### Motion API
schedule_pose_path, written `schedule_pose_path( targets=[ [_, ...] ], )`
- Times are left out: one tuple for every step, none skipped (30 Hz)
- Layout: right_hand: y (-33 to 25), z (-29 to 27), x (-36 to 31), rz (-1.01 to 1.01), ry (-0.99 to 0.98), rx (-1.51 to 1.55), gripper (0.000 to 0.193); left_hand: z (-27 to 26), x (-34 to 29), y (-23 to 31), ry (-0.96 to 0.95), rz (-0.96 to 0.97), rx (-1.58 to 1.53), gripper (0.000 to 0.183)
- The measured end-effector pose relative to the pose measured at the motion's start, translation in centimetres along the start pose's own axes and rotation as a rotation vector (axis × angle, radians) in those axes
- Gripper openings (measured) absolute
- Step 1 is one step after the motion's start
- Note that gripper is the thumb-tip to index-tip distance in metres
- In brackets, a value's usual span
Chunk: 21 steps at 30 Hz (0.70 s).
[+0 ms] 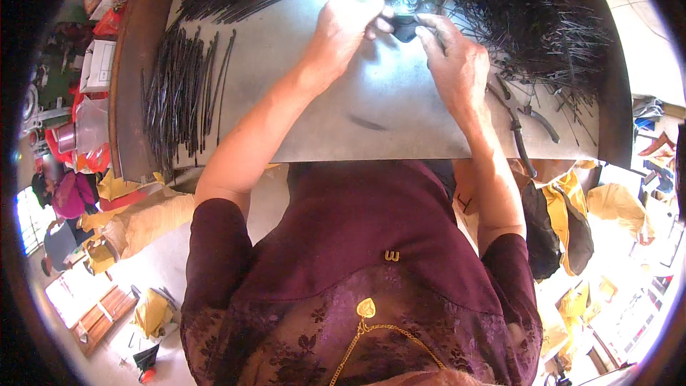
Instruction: The person takes black plastic rods from piles on a workbench, aligns and fastens them together using a machine fixture, and sets the finished pieces aside.
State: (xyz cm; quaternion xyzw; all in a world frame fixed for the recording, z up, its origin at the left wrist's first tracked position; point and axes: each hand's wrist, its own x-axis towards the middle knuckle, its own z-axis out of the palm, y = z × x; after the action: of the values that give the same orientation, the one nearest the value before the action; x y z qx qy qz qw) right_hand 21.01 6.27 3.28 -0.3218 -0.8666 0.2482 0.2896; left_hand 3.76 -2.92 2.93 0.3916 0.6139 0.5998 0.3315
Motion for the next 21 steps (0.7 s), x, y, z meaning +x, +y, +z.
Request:
schedule_pose_path(
  targets=[
    [-0.2,0.2,0.2,-0.066,0.051,-0.111,0.025,0.4,0.4,-0.5,-0.016,0.004,-0.133,0.027],
    [-0.6,0.3,0.3,-0.066,0.053,-0.111,0.025,0.8,0.7,-0.6,-0.035,0.004,-0.264,0.029],
    [-1.1,0.2,0.4,-0.03,0.037,-0.165,0.025,1.2,0.6,-0.5,-0.004,-0.029,-0.305,0.031],
    [-1.3,0.1,0.5,0.006,0.02,-0.219,0.025,1.5,0.8,-0.6,-0.005,-0.029,-0.305,0.031],
    [-1.2,0.3,0.5,0.004,0.02,-0.22,0.025,1.7,0.9,-0.8,0.006,-0.057,-0.35,0.031],
    [-1.0,0.5,0.5,-0.001,0.03,-0.248,0.025,1.7,0.9,-1.0,0.017,-0.086,-0.396,0.032],
    [-0.9,0.7,0.5,-0.006,0.04,-0.276,0.025,1.7,1.0,-1.0,0.017,-0.086,-0.397,0.032],
    [-0.8,0.8,0.5,-0.004,0.039,-0.276,0.025,1.7,1.2,-1.1,0.002,-0.117,-0.432,0.032],
    [-0.7,0.8,0.5,-0.023,0.072,-0.269,0.023,1.8,1.3,-1.1,-0.012,-0.148,-0.467,0.033],
    [-0.6,0.9,0.5,-0.042,0.104,-0.263,0.021,1.9,1.3,-1.2,-0.013,-0.151,-0.467,0.033],
    [-0.7,0.9,0.5,-0.043,0.102,-0.263,0.021,1.9,1.4,-1.2,-0.005,-0.154,-0.485,0.032],
    [-0.8,0.9,0.5,-0.04,0.108,-0.28,0.022,1.9,1.4,-1.2,0.002,-0.157,-0.503,0.032],
    [-0.8,0.9,0.5,-0.038,0.113,-0.297,0.022,1.8,1.4,-1.2,0.004,-0.158,-0.504,0.032],
    [-0.8,0.9,0.5,-0.036,0.112,-0.297,0.022,1.8,1.5,-1.2,-0.012,-0.164,-0.547,0.029],
    [-0.7,0.9,0.5,-0.045,0.119,-0.301,0.022,1.8,1.5,-1.0,-0.028,-0.171,-0.59,0.026],
    [-0.7,0.9,0.5,-0.053,0.125,-0.306,0.022,1.8,1.4,-0.8,-0.028,-0.172,-0.59,0.026],
    [-0.6,0.9,0.5,-0.053,0.124,-0.306,0.022,1.8,1.2,-0.3,-0.019,-0.207,-0.613,0.025],
    [-0.4,1.1,0.5,-0.067,0.133,-0.302,0.023,1.8,1.1,0.1,-0.009,-0.242,-0.636,0.025],
    [-0.3,1.1,0.5,-0.081,0.143,-0.299,0.023,1.8,1.1,0.1,-0.009,-0.244,-0.637,0.025],
    [-0.4,1.1,0.5,-0.081,0.142,-0.299,0.023,1.7,1.2,0.1,-0.028,-0.233,-0.66,0.022],
    [-0.5,1.1,0.4,-0.076,0.141,-0.306,0.023,1.6,1.2,0.0,-0.047,-0.222,-0.683,0.019]
  ],
)
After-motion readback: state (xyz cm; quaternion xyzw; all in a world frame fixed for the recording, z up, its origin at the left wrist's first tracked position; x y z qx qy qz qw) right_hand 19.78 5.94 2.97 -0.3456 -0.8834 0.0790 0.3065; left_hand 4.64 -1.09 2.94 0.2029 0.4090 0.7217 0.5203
